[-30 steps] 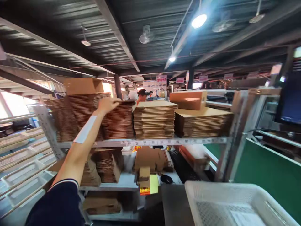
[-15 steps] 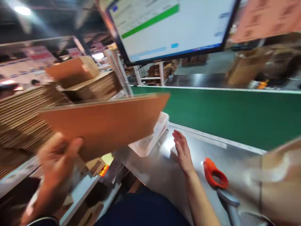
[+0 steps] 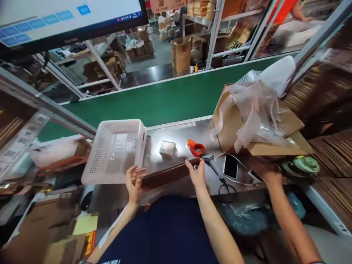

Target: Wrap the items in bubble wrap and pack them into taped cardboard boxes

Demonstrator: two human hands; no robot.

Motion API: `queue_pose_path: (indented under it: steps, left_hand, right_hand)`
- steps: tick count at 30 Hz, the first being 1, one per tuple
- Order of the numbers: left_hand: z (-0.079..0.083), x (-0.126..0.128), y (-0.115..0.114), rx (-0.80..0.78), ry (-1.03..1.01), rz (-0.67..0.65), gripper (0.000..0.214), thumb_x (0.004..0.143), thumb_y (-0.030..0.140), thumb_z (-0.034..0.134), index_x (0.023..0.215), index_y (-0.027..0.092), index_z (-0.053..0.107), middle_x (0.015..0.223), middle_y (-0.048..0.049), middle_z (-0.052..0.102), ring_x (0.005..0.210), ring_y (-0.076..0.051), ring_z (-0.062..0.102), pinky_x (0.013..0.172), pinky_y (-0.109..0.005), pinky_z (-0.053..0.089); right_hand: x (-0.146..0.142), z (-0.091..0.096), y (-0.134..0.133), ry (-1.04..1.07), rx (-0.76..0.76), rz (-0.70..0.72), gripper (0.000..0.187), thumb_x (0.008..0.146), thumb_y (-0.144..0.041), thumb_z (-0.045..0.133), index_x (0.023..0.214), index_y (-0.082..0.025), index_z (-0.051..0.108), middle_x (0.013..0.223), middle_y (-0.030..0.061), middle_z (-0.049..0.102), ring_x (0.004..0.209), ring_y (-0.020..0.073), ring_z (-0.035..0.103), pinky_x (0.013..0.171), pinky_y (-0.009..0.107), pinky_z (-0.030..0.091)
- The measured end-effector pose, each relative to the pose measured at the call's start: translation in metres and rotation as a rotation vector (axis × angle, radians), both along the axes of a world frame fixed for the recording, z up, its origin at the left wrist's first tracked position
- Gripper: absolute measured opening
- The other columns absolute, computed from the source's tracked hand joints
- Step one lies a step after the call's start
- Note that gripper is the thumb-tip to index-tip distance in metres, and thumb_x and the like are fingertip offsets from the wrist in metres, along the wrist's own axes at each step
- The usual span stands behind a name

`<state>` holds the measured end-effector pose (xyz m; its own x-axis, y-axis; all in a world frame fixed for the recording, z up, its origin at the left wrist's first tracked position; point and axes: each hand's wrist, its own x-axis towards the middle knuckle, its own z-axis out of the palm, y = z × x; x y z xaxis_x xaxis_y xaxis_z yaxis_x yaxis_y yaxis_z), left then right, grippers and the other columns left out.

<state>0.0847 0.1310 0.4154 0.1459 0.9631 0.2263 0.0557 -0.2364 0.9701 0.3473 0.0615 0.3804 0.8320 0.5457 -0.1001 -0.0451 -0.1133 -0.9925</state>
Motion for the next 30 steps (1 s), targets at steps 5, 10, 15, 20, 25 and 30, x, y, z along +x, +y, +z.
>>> queue_pose_path:
  steps: [5, 10, 15, 20, 25, 30]
  left_hand:
    - [-0.048, 0.022, 0.015, -0.029, 0.170, 0.209, 0.057, 0.096, 0.061, 0.057, 0.137, 0.025, 0.039, 0.122, -0.0117, 0.062, 0.117, -0.026, 0.066, 0.103, -0.042, 0.053]
    - [-0.057, 0.040, 0.015, -0.234, 0.200, 0.018, 0.066, 0.102, 0.052, 0.046, 0.156, 0.029, 0.016, 0.164, -0.0167, 0.033, 0.157, -0.026, 0.031, 0.127, -0.046, 0.032]
    - [-0.047, 0.021, 0.030, -0.157, 0.094, -0.258, 0.088, 0.091, 0.053, 0.060, 0.164, 0.031, 0.015, 0.173, -0.0100, 0.022, 0.156, -0.030, 0.034, 0.131, -0.049, 0.027]
    - [-0.051, 0.016, 0.032, -0.326, -0.156, -0.618, 0.082, 0.087, 0.060, 0.057, 0.161, 0.031, 0.037, 0.170, -0.0053, 0.035, 0.156, -0.032, 0.035, 0.130, -0.052, 0.027]
    - [-0.076, 0.023, 0.019, -0.560, -0.242, -0.522, 0.089, 0.086, 0.071, 0.059, 0.160, 0.029, 0.035, 0.173, -0.0105, 0.027, 0.157, -0.033, 0.033, 0.127, -0.053, 0.033]
    - [-0.090, 0.039, -0.001, -0.424, 0.040, -0.357, 0.094, 0.075, 0.060, 0.081, 0.152, 0.025, 0.039, 0.160, -0.0180, 0.044, 0.152, -0.035, 0.040, 0.126, -0.055, 0.033]
  right_hand:
    - [-0.008, 0.026, -0.067, -0.248, 0.048, 0.217, 0.037, 0.082, -0.058, 0.073, 0.070, -0.025, 0.060, 0.068, 0.0010, 0.061, 0.065, 0.0210, 0.060, 0.065, 0.038, 0.055]
    - [-0.017, 0.043, -0.107, -0.195, 0.071, 0.633, 0.029, 0.082, -0.054, 0.078, 0.096, -0.030, 0.070, 0.101, 0.0077, 0.074, 0.096, 0.0289, 0.072, 0.084, 0.043, 0.062]
    - [-0.015, 0.009, -0.089, -0.121, -0.003, 0.703, 0.087, 0.081, -0.075, 0.068, 0.153, -0.031, 0.047, 0.152, 0.0134, 0.057, 0.143, 0.0360, 0.052, 0.118, 0.056, 0.044]
    - [-0.009, -0.032, -0.043, -0.033, 0.062, 0.430, 0.097, 0.088, -0.089, 0.028, 0.160, -0.023, 0.037, 0.163, 0.0150, 0.043, 0.154, 0.0326, 0.038, 0.121, 0.052, 0.042]
    - [0.021, -0.048, -0.040, 0.033, -0.019, 0.527, 0.065, 0.095, -0.070, 0.044, 0.146, -0.030, 0.049, 0.143, 0.0121, 0.062, 0.130, 0.0298, 0.062, 0.105, 0.050, 0.056]
    - [0.045, -0.057, -0.045, -0.413, -0.221, 0.724, 0.076, 0.070, -0.062, 0.080, 0.135, -0.029, 0.055, 0.132, 0.0128, 0.064, 0.124, 0.0369, 0.060, 0.108, 0.061, 0.049]
